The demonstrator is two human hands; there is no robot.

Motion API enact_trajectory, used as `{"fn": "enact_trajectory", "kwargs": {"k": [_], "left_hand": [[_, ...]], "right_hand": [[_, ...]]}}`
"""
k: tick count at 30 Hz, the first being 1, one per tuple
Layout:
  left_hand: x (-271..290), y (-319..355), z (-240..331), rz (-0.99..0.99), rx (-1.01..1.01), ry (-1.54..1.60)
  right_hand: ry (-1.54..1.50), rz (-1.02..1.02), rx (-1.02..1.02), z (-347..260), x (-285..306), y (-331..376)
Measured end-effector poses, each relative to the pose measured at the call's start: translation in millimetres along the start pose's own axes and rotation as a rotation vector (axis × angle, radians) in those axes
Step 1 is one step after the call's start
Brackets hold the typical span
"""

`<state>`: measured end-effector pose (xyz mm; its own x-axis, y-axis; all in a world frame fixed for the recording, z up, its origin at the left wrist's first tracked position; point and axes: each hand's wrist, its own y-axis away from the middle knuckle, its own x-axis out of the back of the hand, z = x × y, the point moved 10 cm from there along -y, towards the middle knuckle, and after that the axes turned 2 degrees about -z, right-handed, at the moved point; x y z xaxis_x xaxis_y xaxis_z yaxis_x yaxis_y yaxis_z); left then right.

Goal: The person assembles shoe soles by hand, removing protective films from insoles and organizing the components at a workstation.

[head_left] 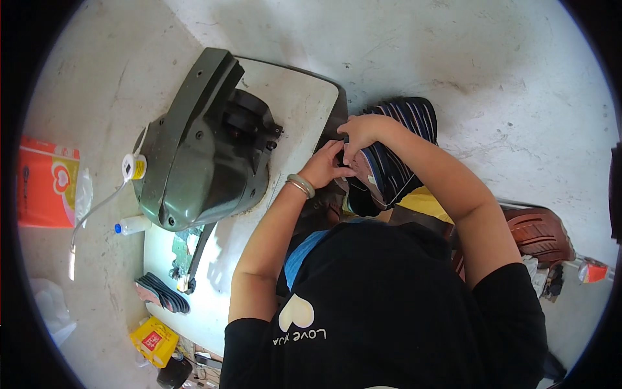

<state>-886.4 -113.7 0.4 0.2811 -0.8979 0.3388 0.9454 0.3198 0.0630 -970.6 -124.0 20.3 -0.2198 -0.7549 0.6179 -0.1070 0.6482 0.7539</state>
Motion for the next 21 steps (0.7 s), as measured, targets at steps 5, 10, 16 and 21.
{"fn": "enact_trajectory", "kwargs": {"k": [5,10,16,21], "left_hand": [[-1,-1,-35,0.027,0.132,0.057],[-10,-11,-36,0.025,-0.067,-0.046],[-17,-6,-46,-0.06,-0.064,-0.024],[-21,-7,-47,-0.07,-0.015,0.108]], "right_hand": [[0.006,0.006,-0.001,1,-9,-7],[-0.013,0.181,-0.027,7,-8,7],[-0.12,0.295,0.022,4,-8,26],[-0.113,0.371,0.051,-3,-8,54]]}}
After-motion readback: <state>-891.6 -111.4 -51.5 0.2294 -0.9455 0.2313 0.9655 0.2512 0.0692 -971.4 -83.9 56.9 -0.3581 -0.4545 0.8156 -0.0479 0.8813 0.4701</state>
